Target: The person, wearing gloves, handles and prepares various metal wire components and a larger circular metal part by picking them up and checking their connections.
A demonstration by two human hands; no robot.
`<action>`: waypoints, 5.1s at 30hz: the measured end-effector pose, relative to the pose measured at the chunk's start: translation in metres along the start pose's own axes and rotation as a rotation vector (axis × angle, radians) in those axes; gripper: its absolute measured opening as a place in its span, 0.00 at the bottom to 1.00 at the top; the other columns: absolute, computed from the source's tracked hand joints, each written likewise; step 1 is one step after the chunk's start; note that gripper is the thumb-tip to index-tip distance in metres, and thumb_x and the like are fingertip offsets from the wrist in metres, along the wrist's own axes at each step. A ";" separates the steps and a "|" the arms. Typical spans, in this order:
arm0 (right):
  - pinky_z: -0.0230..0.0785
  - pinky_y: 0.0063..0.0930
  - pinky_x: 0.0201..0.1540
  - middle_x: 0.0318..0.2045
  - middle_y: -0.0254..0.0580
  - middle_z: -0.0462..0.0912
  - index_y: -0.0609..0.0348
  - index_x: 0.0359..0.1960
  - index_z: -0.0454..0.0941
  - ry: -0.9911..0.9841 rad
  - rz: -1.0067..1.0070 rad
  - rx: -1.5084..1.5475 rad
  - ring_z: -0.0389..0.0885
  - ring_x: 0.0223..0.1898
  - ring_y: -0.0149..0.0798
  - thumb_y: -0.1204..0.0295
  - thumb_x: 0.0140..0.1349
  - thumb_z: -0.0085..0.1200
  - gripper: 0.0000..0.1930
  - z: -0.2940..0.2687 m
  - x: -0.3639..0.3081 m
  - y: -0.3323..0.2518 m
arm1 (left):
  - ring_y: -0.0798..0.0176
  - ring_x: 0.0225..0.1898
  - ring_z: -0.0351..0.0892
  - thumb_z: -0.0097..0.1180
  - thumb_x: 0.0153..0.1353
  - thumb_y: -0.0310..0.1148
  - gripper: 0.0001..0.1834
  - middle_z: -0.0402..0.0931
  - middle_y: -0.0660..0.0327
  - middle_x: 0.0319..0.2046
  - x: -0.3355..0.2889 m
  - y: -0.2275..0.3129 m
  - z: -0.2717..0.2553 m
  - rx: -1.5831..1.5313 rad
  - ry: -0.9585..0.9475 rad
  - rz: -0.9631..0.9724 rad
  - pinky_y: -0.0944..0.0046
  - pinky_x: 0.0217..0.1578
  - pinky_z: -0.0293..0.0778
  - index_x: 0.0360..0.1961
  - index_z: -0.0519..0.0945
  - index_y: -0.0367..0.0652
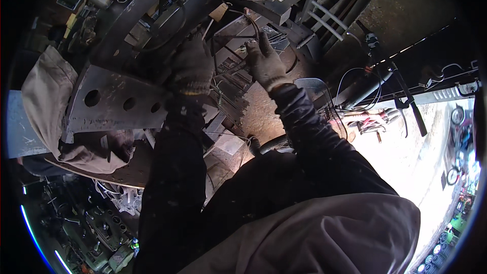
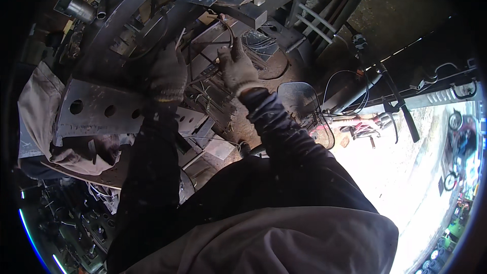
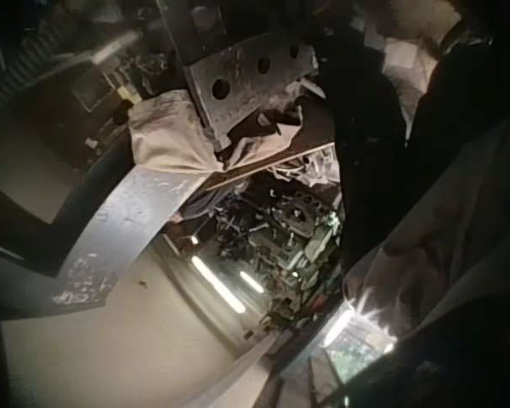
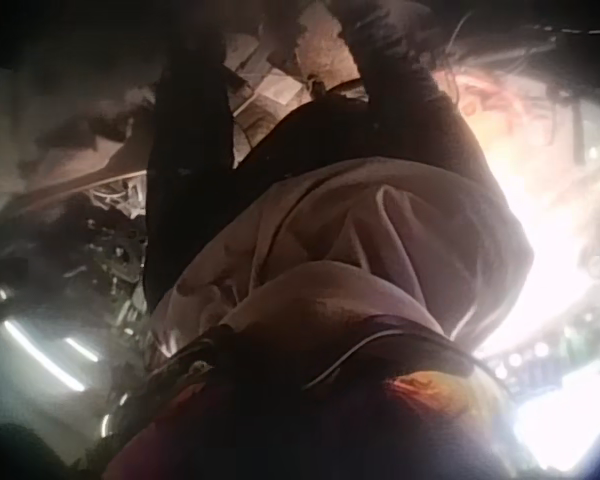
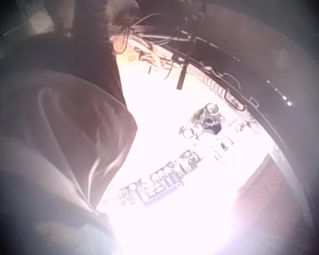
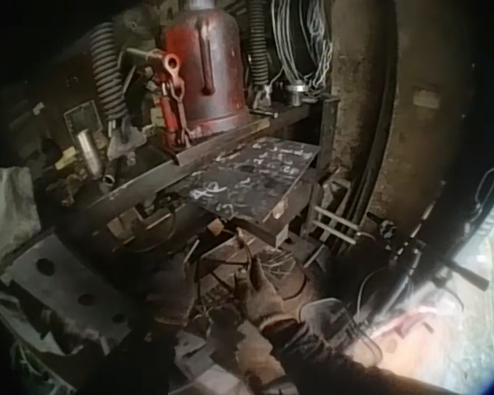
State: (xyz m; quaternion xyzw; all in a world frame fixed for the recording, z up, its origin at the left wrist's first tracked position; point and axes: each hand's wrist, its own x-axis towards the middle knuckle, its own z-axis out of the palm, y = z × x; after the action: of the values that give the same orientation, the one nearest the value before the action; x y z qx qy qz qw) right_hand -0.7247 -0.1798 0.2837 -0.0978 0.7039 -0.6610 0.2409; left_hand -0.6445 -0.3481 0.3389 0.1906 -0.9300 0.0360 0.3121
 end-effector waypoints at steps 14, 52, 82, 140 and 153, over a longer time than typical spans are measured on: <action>0.71 0.25 0.53 0.53 0.37 0.79 0.54 0.67 0.68 -0.303 -0.632 -0.083 0.77 0.49 0.29 0.64 0.72 0.53 0.24 -0.021 0.015 0.051 | 0.46 0.48 0.80 0.60 0.63 0.50 0.26 0.80 0.44 0.43 -0.039 0.017 -0.035 -0.444 -0.606 0.040 0.53 0.47 0.73 0.49 0.79 0.35; 0.75 0.45 0.49 0.42 0.51 0.84 0.54 0.50 0.79 -0.161 -0.778 -0.828 0.82 0.47 0.53 0.64 0.60 0.53 0.17 -0.038 0.029 0.016 | 0.44 0.34 0.79 0.59 0.65 0.40 0.13 0.77 0.49 0.30 -0.037 0.058 -0.025 -0.329 -0.179 0.290 0.50 0.35 0.74 0.33 0.78 0.40; 0.71 0.27 0.51 0.45 0.40 0.84 0.59 0.54 0.78 -0.280 -0.007 0.360 0.80 0.48 0.31 0.54 0.67 0.58 0.23 0.000 0.003 0.021 | 0.56 0.39 0.83 0.57 0.65 0.40 0.19 0.83 0.53 0.40 -0.029 0.040 -0.048 -0.420 -0.536 -0.127 0.61 0.43 0.75 0.51 0.80 0.39; 0.75 0.27 0.49 0.43 0.38 0.82 0.60 0.53 0.77 -0.354 -0.177 0.350 0.81 0.44 0.32 0.63 0.71 0.53 0.15 -0.060 -0.100 -0.016 | 0.80 0.15 0.56 0.55 0.69 0.36 0.13 0.82 0.60 0.37 -0.070 0.082 -0.102 -2.010 -0.361 -0.790 0.76 0.14 0.55 0.49 0.77 0.41; 0.77 0.23 0.37 0.39 0.37 0.84 0.61 0.50 0.77 -0.179 -0.123 0.504 0.83 0.35 0.32 0.62 0.74 0.48 0.15 -0.079 -0.073 -0.017 | 0.79 0.14 0.57 0.60 0.66 0.38 0.14 0.83 0.64 0.34 -0.069 0.076 -0.116 -1.450 -0.242 -0.980 0.76 0.13 0.53 0.50 0.78 0.47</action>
State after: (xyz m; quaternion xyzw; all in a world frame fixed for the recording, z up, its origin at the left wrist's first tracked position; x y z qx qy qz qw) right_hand -0.7015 -0.0786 0.3167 -0.1355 0.4860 -0.8174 0.2781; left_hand -0.5565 -0.2334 0.3953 0.3254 -0.5644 -0.7210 0.2359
